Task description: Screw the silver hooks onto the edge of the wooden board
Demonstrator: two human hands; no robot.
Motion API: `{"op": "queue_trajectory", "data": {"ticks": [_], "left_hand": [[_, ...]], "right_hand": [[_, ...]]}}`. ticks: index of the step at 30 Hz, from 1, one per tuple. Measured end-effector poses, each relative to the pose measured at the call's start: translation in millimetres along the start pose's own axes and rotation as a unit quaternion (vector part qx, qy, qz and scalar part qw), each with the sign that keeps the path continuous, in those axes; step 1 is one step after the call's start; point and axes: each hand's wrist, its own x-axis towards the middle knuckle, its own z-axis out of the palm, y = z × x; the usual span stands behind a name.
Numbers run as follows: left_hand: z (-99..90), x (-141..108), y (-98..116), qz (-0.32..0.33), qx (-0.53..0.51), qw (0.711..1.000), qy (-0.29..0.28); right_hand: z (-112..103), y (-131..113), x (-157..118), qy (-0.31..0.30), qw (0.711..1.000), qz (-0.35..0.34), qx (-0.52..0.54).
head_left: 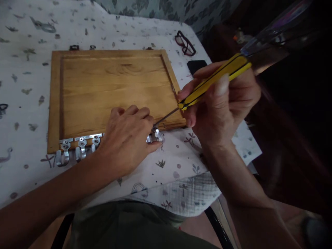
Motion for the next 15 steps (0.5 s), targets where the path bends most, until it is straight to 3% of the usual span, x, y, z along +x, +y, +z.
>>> {"op": "queue_trajectory", "data": {"ticks": [10, 15], "left_hand": [[0.0, 1.7, 0.0, -0.01, -0.014, 1.0, -0.012], [1.1, 1.6, -1.7, -0.002, -0.011, 1.0, -0.001]], "right_hand": [[0.7, -4.1, -1.6, 0.011, 0.999, -0.001, -0.048], [3.9, -9.8, -5.5, 0.023, 0.994, 0.033, -0.098]]}}
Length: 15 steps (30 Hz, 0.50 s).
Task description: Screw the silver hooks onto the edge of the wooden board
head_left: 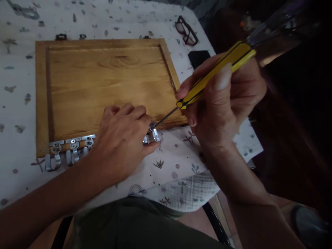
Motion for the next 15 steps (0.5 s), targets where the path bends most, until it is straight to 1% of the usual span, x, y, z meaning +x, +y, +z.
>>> {"op": "queue_trajectory", "data": {"ticks": [3, 10, 15], "left_hand": [[0.1, 0.7, 0.3, -0.001, 0.002, 1.0, -0.003], [0.8, 0.4, -0.1, 0.001, 0.0, 1.0, -0.002], [2.5, -0.6, -1.2, 0.006, 0.002, 1.0, 0.016]], "right_hand": [[0.3, -1.9, -2.1, -0.004, 1.0, 0.014, 0.004], [-1.4, 4.6, -0.9, 0.035, 0.999, 0.006, 0.02], [0.1, 2.0, 0.0, -0.006, 1.0, 0.013, 0.028]]}}
